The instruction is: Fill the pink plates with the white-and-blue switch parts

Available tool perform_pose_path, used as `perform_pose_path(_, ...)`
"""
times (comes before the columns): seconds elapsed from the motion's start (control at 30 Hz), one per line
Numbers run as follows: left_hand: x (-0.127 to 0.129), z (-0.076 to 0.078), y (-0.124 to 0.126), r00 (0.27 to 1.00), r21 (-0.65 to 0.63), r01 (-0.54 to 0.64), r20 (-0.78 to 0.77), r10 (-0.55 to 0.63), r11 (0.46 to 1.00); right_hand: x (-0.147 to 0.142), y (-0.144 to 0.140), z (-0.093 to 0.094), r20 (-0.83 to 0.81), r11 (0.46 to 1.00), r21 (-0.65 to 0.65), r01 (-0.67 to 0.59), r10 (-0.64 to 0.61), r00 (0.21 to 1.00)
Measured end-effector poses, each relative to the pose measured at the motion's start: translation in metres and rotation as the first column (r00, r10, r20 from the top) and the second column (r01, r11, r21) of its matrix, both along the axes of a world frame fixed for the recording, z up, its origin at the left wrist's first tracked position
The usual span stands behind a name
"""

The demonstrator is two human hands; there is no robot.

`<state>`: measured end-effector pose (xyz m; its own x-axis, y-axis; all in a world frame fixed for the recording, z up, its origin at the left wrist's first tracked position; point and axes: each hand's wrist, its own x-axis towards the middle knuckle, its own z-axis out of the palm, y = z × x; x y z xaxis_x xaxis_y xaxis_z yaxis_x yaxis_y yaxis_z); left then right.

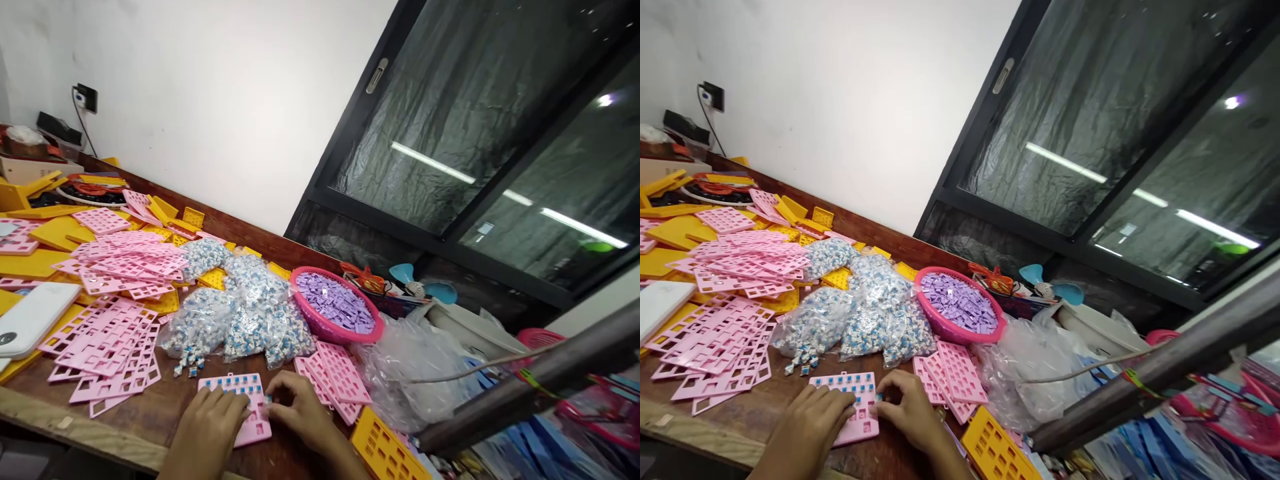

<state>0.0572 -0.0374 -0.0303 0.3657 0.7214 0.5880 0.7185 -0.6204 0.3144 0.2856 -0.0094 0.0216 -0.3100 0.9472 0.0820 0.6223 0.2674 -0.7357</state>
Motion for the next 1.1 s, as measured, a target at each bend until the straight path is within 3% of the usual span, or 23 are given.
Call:
perform_pose_path(0.17, 0.014, -0.003, -0.003, 0.992, -0.05, -0.072, -0.107, 0.066, 0.996, -0.002, 0.004, -0.015, -0.067, 0.998, -0.009, -0.062, 0.061, 0.996)
perform_pose_path(0.43, 0.006, 0.008, -0.009, 0.966, -0.248, -0.143, -0.248, 0.08, 0.958, 0.0, 0.0, -0.009, -0.007, 0.985, 0.056, -0.163, 0.164, 0.986)
perform_pose_path(0.6, 0.009, 0.012, -0.011, 0.96, -0.349, -0.192, -0.261, 0.101, 0.917, -0.01, -0.003, -0.008, -0.019, 0.985, 0.101, -0.143, 0.146, 0.989)
perform_pose_path(0.87, 0.012, 0.006, -0.013, 0.972, -0.216, -0.199, -0.171, 0.164, 0.956, -0.012, -0.005, -0.01, -0.044, 0.988, 0.08, -0.133, 0.137, 0.99)
perform_pose_path(1.1, 0.021, 0.002, -0.02, 0.972, 0.012, -0.139, -0.192, 0.139, 0.99, -0.012, -0.003, -0.021, -0.074, 0.993, 0.04, -0.108, 0.111, 0.991)
